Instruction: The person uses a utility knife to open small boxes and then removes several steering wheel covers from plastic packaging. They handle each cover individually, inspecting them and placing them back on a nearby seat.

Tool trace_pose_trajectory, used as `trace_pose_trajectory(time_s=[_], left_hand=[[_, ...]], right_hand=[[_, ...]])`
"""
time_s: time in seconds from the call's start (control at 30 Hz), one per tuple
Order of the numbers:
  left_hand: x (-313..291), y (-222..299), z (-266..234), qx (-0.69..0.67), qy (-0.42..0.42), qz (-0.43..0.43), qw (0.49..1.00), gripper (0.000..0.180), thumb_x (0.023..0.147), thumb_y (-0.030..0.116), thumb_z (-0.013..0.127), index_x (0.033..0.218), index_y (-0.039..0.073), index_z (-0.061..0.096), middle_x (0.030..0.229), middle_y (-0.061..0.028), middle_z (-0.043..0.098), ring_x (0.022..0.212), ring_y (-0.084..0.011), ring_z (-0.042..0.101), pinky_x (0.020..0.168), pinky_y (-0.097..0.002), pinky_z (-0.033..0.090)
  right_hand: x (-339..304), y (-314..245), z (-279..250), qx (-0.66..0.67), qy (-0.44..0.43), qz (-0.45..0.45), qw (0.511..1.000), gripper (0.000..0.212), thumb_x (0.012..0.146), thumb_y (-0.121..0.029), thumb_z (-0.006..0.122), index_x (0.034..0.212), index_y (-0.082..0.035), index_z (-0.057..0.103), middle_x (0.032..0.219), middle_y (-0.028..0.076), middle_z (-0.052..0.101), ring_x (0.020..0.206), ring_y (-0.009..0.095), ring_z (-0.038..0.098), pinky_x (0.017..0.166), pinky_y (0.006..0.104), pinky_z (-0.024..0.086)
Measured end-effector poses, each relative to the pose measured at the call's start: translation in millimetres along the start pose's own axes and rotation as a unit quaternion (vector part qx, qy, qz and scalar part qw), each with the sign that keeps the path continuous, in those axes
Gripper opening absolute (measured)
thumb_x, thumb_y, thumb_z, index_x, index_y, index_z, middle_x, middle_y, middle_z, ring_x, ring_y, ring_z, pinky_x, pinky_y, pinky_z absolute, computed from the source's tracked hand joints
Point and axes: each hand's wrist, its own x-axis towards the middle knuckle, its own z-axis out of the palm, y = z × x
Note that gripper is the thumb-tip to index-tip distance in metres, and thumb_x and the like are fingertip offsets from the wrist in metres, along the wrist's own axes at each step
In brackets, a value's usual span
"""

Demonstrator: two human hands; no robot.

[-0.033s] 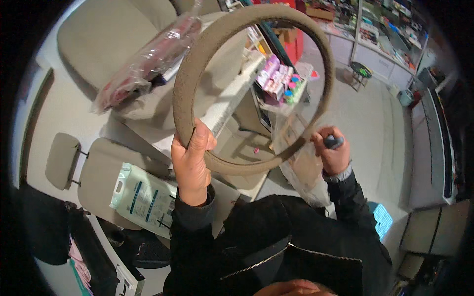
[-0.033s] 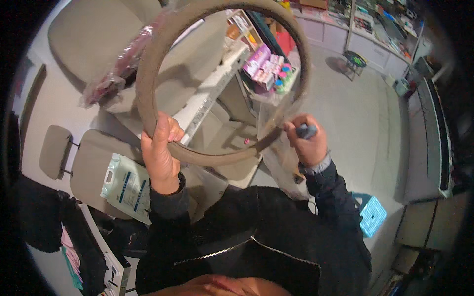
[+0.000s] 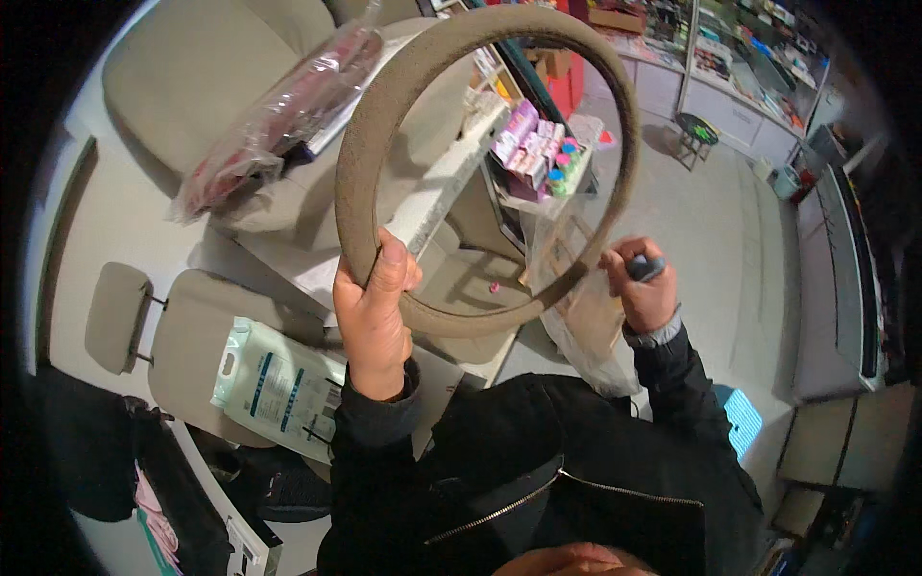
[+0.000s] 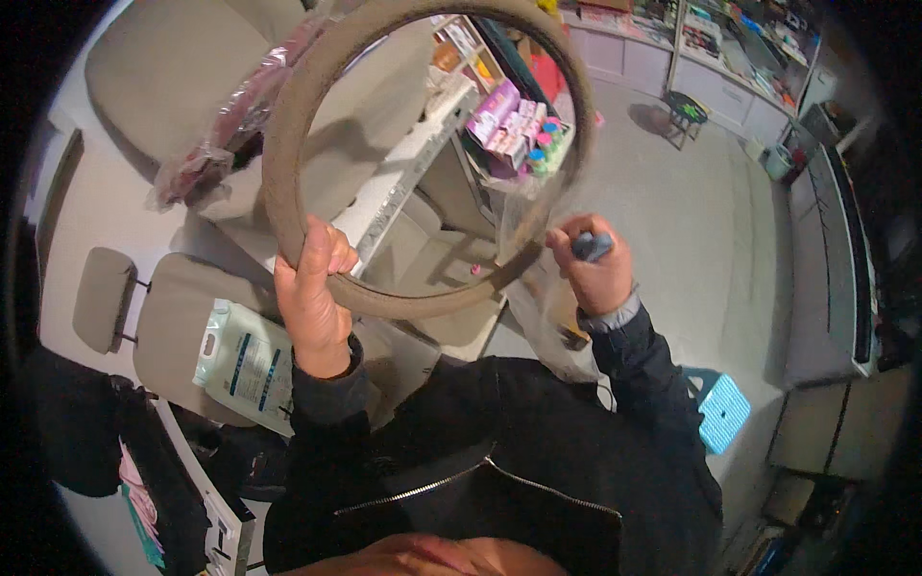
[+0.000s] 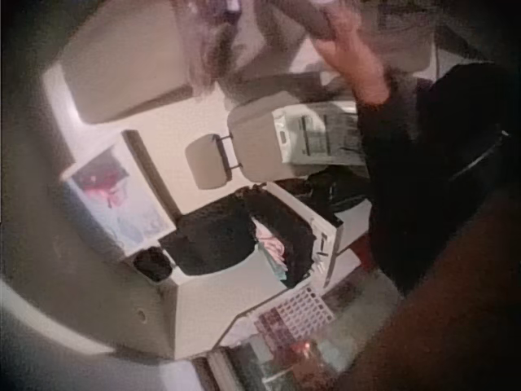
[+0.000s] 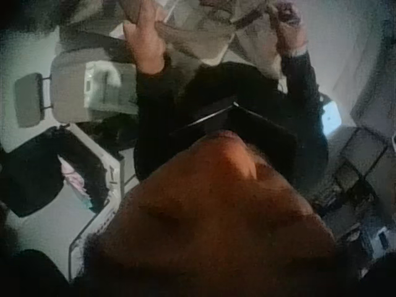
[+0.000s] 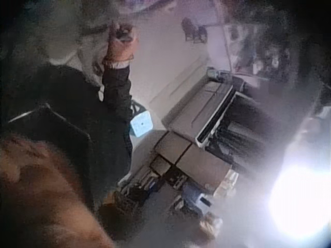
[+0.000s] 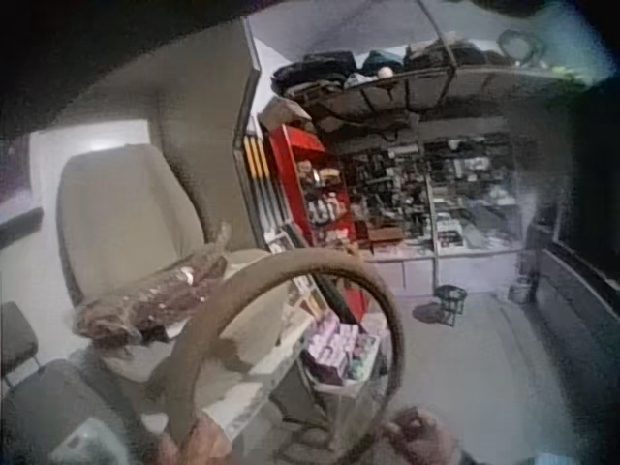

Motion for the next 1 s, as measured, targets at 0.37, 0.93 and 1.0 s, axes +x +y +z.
trace_pose_trajectory(time_s=[0.37, 0.93, 1.0], left_hand=[[-23, -56, 28, 0.147, -0.022, -0.038, 0.988, 0.026, 0.093, 0.015, 0.077, 0.104, 0.002, 0.058, 0.088, -0.0001, 0.061, 0.078, -0.0070, 0.058, 0.071, -0.0236, 0.049], [-5, -136, 43, 0.030, -0.129, -0.217, 0.967, 0.031, 0.091, 0.017, 0.080, 0.106, 0.001, 0.059, 0.094, -0.0017, 0.064, 0.085, -0.0082, 0.060, 0.077, -0.0246, 0.053], [-3, -139, 42, 0.044, -0.124, -0.248, 0.960, 0.026, 0.092, 0.015, 0.078, 0.104, 0.001, 0.060, 0.093, -0.0007, 0.063, 0.084, -0.0077, 0.059, 0.075, -0.0243, 0.051]], right_hand=[[16, 13, -2, 0.148, 0.035, 0.062, 0.986, 0.019, 0.093, -0.002, 0.067, 0.082, -0.005, 0.051, 0.088, 0.011, 0.068, 0.055, 0.010, 0.054, 0.050, 0.0246, 0.042], [0, 25, 46, -0.149, -0.143, -0.215, 0.955, 0.020, 0.081, -0.007, 0.080, 0.086, -0.007, 0.060, 0.082, 0.013, 0.062, 0.078, 0.035, 0.066, 0.064, 0.0399, 0.052], [1, 26, 47, -0.134, -0.143, -0.222, 0.955, 0.021, 0.080, -0.005, 0.080, 0.085, -0.006, 0.060, 0.082, 0.011, 0.064, 0.075, 0.032, 0.065, 0.064, 0.0379, 0.052]])
